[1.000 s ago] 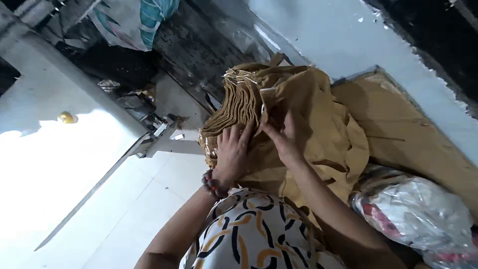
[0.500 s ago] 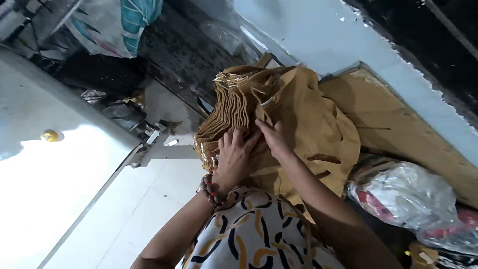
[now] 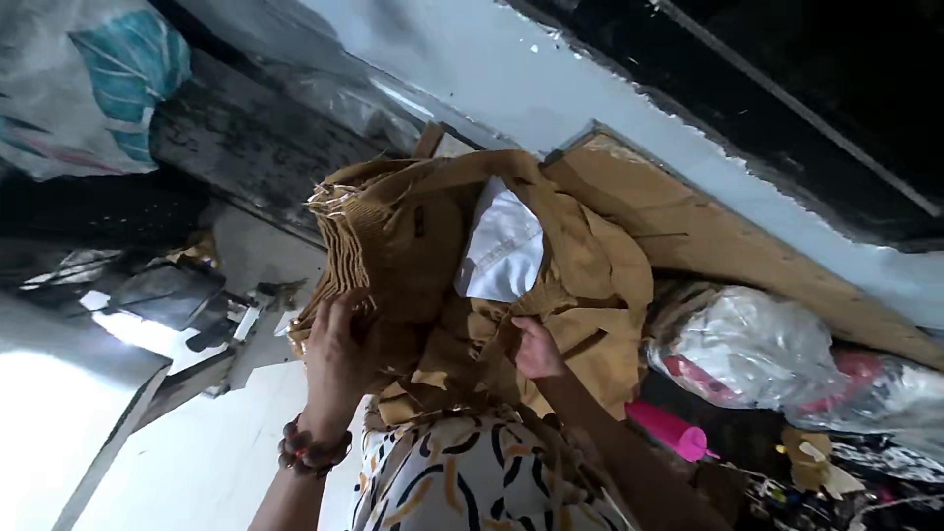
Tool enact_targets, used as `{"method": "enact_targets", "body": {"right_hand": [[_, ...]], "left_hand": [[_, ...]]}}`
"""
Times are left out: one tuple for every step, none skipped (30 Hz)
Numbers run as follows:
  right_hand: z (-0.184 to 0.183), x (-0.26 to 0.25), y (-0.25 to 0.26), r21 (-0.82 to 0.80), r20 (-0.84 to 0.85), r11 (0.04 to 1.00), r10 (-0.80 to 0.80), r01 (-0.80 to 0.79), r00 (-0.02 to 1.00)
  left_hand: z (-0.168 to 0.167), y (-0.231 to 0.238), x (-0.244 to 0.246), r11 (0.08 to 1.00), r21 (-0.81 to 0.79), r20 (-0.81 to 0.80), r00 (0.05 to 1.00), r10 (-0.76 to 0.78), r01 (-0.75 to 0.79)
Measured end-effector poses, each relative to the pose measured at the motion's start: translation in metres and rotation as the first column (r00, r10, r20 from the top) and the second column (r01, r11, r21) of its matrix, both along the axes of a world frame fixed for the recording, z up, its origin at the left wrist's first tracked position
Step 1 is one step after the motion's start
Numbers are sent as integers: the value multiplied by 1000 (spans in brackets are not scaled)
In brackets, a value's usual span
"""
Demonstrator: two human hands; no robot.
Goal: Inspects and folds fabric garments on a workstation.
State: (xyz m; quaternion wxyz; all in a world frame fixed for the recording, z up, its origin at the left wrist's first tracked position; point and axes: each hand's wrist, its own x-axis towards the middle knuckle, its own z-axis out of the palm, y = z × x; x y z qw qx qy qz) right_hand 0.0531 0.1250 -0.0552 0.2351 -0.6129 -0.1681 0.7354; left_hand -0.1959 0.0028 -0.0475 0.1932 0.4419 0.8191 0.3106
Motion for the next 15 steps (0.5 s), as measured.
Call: {"method": "enact_targets", "body": {"right_hand": [[-5,4,-2,-7,-22,1000,-15,14,1000],[-11,8,-3,-11,-50,1000,-22,22,998],[-18,13,-5,-15,-76,1000,-26,25,997],[-25,18,-6,-19,-97,1000,-26,25,995],[-32,23,-7,-21,-114,1000,-24,22,993],[-38,27,-8,-26,-122,999,-23,20,992],[-40,29,-8,-36,-108,999,-23,19,994],[-41,30,-7,-53,-84,998,-27,23,996],[-40,29,-6,-68,-62,997,-31,26,998],[-40,29,-6,-77,-59,997,-31,27,998],[-40,30,-6,-85,-70,996,-35,29,997],[-41,30,-5,-90,-81,995,-41,33,996],[-43,31,-5,-96,-92,995,-48,39,995],[-43,31,-5,-105,-96,994,-53,43,994],[-42,30,-4,-115,-94,992,-55,44,994]], "left_hand": [[0,-1,1,999,-19,6,1000,26,-26],[0,-1,2,999,-27,1,999,43,-43],[-1,-1,3,998,-28,-16,999,50,-51],[-2,-1,4,999,-20,-41,998,49,-50],[-2,-1,4,999,-19,-61,997,45,-47],[-3,-1,5,999,-18,-76,996,40,-42],[-4,-2,5,999,-9,-87,996,37,-38],[-5,-2,6,999,0,-93,995,34,-34],[-5,-2,6,999,7,-99,995,32,-31],[-6,-2,7,999,14,-105,994,31,-29],[-6,-2,7,999,18,-109,994,30,-28],[-6,-2,7,999,18,-116,993,31,-29],[-7,-2,7,999,18,-125,992,32,-30],[-7,-2,7,999,16,-130,991,33,-31],[-7,-2,7,999,12,-129,991,33,-32]]}}
